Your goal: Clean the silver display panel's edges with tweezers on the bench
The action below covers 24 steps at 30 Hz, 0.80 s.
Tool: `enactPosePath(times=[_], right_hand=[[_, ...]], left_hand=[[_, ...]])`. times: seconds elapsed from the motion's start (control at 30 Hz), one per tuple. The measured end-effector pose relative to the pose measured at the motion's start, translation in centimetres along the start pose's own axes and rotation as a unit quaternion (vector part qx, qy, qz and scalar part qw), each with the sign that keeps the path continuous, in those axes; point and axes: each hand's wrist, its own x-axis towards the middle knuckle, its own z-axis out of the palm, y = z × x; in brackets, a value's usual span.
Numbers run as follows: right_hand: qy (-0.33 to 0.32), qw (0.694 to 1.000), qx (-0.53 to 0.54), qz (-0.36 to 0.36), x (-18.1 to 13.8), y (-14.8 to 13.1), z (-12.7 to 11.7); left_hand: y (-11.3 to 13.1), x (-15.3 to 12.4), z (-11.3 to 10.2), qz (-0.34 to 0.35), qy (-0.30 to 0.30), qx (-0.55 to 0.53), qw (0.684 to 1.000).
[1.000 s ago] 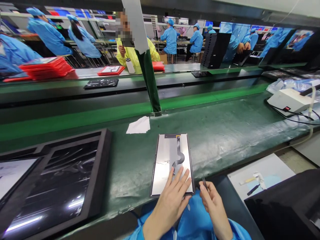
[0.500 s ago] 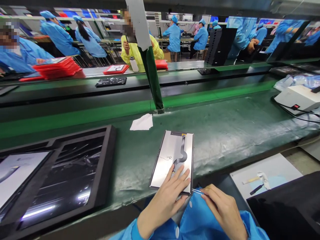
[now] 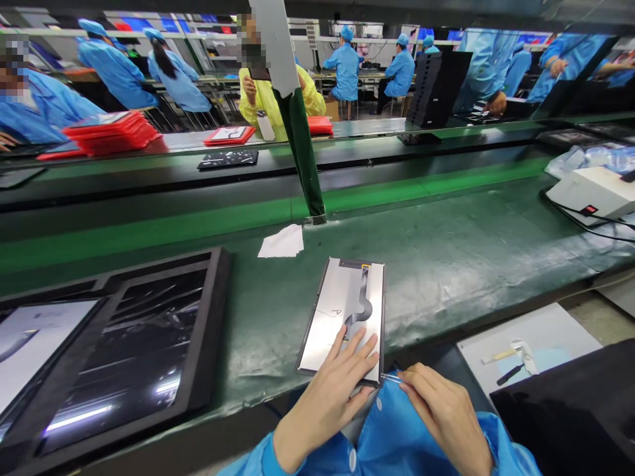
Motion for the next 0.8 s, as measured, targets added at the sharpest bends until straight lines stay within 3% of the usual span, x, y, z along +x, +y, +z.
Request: enactPosePath(times=[0.53,0.67,0.8], right_hand=[[-0.028,0.999,-0.027,-0.028,0.8,0.2,-0.6],[-0.060,0.997,0.038,0.026,1.1,0.2,-0.8],[-0.123,0.972,0.137,0.145,1.8,0.5,-1.1]], left_hand=[[0.0,0.1,-0.1,0.000,0.004,-0.004,1.000],[0.1,0.1,-0.1,-0.002,0.004,-0.004,1.000],[0.1,0.1,-0.2,0.002,0.008,0.000,1.000]])
